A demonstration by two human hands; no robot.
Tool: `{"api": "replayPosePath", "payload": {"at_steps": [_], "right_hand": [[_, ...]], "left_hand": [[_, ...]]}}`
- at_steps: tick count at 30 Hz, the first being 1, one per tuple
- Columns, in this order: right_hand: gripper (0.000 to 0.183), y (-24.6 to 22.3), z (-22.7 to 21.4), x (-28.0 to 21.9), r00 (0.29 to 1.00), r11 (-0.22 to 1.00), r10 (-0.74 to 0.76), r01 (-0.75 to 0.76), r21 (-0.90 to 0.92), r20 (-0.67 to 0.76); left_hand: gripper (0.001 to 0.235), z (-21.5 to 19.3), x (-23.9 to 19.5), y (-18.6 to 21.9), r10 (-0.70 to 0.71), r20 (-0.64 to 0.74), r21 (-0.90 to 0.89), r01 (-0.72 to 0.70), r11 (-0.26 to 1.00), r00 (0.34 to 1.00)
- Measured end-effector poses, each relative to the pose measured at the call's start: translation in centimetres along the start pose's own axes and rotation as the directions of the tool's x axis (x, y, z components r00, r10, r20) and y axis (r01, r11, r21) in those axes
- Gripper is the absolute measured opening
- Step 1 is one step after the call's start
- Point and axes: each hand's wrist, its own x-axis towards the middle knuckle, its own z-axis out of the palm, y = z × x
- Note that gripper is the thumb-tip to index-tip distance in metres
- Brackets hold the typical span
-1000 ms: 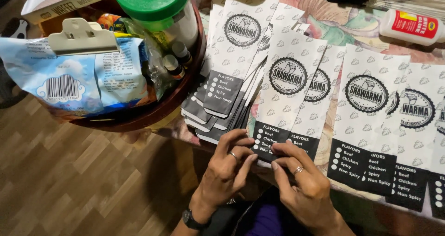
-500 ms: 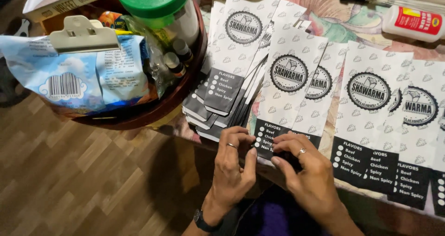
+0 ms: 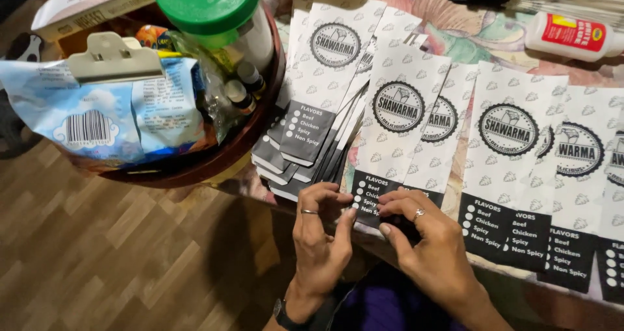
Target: Applying glue to the edges of paper sleeves and folding them to assemble food packaging.
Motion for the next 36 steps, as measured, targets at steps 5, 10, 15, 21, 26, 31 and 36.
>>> {"api": "replayPosePath", "payload": {"at_steps": [5,10,15,21,26,31,36], "right_hand": [[0.006,0.2,1.2,-0.1,0.997,1.0,-0.024,0.024,0.011,-0.073],[0.014,0.3,0.1,-0.2,1.0,0.999,0.002,-0.003,0.041,0.019],[0.017,0.1,-0.4,-0.2,0.999,0.996,-0.007,0.003,0.086,0.041],[0.021,0.7,-0.2,-0.4,0.999,0.992,-0.016,0.012,0.129,0.029],[0.025,0.7,-0.6,-0.5,0.999,0.985,-0.03,0.026,0.168,0.024],[0.036,0.7,-2.5,-1.1,0.995,0.983,-0.096,0.095,0.156,-0.003],[0.034,0.2,-6.7,-3.5,0.973,0.975,-0.168,0.188,0.121,-0.157]], "left_hand": [[0.021,0.3,0.0,0.2,0.109,-0.039,0.093,-0.105,0.99,0.993],[0.016,0.3,-0.1,0.5,0.067,-0.03,0.13,-0.063,0.99,0.997],[0.015,1.2,-0.9,-0.2,0.073,-0.071,0.124,-0.064,0.99,0.995],[0.04,1.4,-1.2,-0.9,0.103,-0.019,0.13,-0.1,0.987,0.995],[0.025,2.4,-1.5,-0.9,0.152,-0.079,0.14,-0.14,0.98,0.985],[0.035,2.2,-3.7,-6.5,0.132,-0.111,-0.077,-0.141,0.987,0.985],[0.024,5.2,-6.0,-6.8,0.265,-0.287,0.068,-0.257,0.964,0.92]]}}
